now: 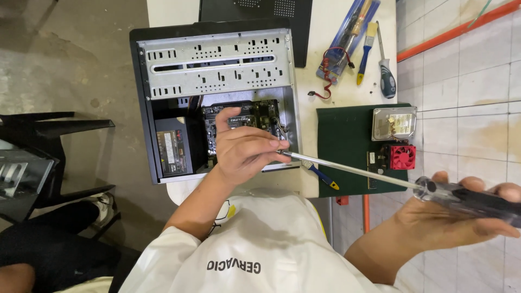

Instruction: Installing a motherboard into a computer case by fastening it with screws using a screwdriver.

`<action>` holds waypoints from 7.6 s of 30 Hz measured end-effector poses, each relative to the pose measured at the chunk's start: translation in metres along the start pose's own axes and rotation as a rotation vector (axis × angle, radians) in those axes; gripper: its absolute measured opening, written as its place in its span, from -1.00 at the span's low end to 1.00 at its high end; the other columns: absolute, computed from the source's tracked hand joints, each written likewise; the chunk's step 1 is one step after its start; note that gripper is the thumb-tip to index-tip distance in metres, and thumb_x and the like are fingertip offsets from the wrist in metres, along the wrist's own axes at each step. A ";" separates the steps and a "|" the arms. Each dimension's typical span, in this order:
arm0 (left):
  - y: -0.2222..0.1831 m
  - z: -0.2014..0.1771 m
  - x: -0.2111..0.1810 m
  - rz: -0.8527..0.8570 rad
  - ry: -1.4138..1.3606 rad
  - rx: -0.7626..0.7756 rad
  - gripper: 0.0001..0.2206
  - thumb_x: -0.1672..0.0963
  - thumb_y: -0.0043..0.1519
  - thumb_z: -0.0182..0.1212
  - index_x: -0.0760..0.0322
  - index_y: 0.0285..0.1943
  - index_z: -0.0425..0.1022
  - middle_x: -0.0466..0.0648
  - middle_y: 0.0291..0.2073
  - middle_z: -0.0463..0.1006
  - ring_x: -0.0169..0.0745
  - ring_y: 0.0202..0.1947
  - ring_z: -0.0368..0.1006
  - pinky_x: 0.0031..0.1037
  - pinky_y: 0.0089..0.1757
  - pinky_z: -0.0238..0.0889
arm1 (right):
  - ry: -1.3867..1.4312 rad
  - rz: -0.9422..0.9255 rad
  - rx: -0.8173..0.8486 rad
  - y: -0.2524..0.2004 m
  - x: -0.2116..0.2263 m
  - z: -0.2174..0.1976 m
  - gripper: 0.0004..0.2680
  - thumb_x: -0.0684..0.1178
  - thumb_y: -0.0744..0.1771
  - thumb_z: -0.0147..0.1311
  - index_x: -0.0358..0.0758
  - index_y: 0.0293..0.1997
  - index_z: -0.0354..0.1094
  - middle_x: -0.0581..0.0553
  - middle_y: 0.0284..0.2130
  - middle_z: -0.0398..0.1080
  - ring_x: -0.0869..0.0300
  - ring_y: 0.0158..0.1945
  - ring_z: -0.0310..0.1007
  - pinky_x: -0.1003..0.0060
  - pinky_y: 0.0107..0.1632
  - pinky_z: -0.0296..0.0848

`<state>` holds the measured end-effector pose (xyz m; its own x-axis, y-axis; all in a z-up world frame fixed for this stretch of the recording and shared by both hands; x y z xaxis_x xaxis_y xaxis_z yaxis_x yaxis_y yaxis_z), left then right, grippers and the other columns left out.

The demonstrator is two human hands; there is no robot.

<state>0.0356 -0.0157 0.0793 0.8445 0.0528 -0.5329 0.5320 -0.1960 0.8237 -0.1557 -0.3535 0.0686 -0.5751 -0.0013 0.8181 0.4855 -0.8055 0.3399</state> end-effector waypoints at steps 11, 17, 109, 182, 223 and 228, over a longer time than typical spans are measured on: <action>-0.001 0.004 -0.002 -0.096 -0.067 -0.037 -0.69 0.06 0.18 0.49 0.03 0.01 0.46 -0.37 -0.28 0.71 -0.52 -0.32 0.63 -0.31 0.32 -0.11 | 0.399 0.080 0.280 0.005 0.005 -0.030 -0.67 0.30 0.48 -0.08 0.00 0.34 0.25 0.13 0.11 0.50 0.39 0.31 0.55 -0.07 0.52 0.50; -0.004 0.006 0.002 -0.141 -0.132 0.023 -0.71 0.07 0.25 0.41 0.08 0.06 0.40 -0.35 -0.26 0.72 -0.46 -0.27 0.64 -0.25 0.34 -0.12 | 0.236 0.007 0.413 0.005 0.016 -0.033 -0.68 0.31 0.49 -0.14 0.15 0.36 0.29 0.34 0.15 0.38 0.56 0.26 0.42 0.07 0.47 0.49; -0.115 0.110 0.091 -0.547 -0.410 0.722 -0.67 0.01 0.07 0.48 0.09 -0.07 0.51 -0.19 -0.25 0.54 -0.07 -0.04 0.46 0.06 0.26 0.03 | -1.437 -0.384 1.405 -0.069 -0.126 0.162 -0.52 0.57 0.30 -0.04 -0.11 -0.26 0.32 0.01 -0.47 0.24 0.08 -0.38 0.45 0.17 -0.25 0.39; -0.107 0.076 0.091 -0.542 -0.300 0.859 -0.39 -0.11 0.07 0.49 0.24 0.20 0.50 0.09 0.09 0.56 0.20 0.09 0.48 0.31 0.28 -0.11 | -1.144 -0.103 1.739 -0.104 -0.125 0.177 -0.89 -0.05 0.42 0.00 -0.04 0.05 0.34 0.05 -0.14 0.39 0.21 -0.06 0.54 0.42 -0.09 0.51; -0.197 0.036 0.261 -1.433 0.449 1.675 -0.30 -0.24 0.50 -0.57 0.24 -0.43 0.22 -0.14 -0.61 0.05 -0.31 -0.65 0.07 -0.44 -0.46 0.18 | 0.023 0.480 -0.487 0.078 -0.170 -0.174 -0.46 -0.09 0.22 0.39 -0.37 0.36 0.36 -0.34 0.05 0.43 -0.01 -0.06 0.51 0.14 0.04 0.62; -0.192 0.033 0.262 -1.447 0.496 1.675 -0.16 -0.29 0.39 -0.67 0.44 0.36 0.22 0.24 0.05 0.32 -0.03 -0.08 0.29 -0.24 -0.10 0.27 | -0.023 0.511 -0.545 0.071 -0.171 -0.161 -0.43 -0.05 0.20 0.36 -0.30 0.37 0.32 -0.46 0.12 0.40 -0.19 0.02 0.56 0.00 0.03 0.71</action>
<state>0.1529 0.0030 -0.2250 0.1522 0.9788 -0.1369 0.3162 -0.1794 -0.9316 -0.1289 -0.5062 -0.1218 -0.3483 -0.4464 0.8243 0.2896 -0.8876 -0.3583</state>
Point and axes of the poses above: each hand's wrist, its own y-axis towards the middle knuckle, its own z-axis out of the palm, x = y × z, the point moved 8 cm from there along y, towards the middle knuckle
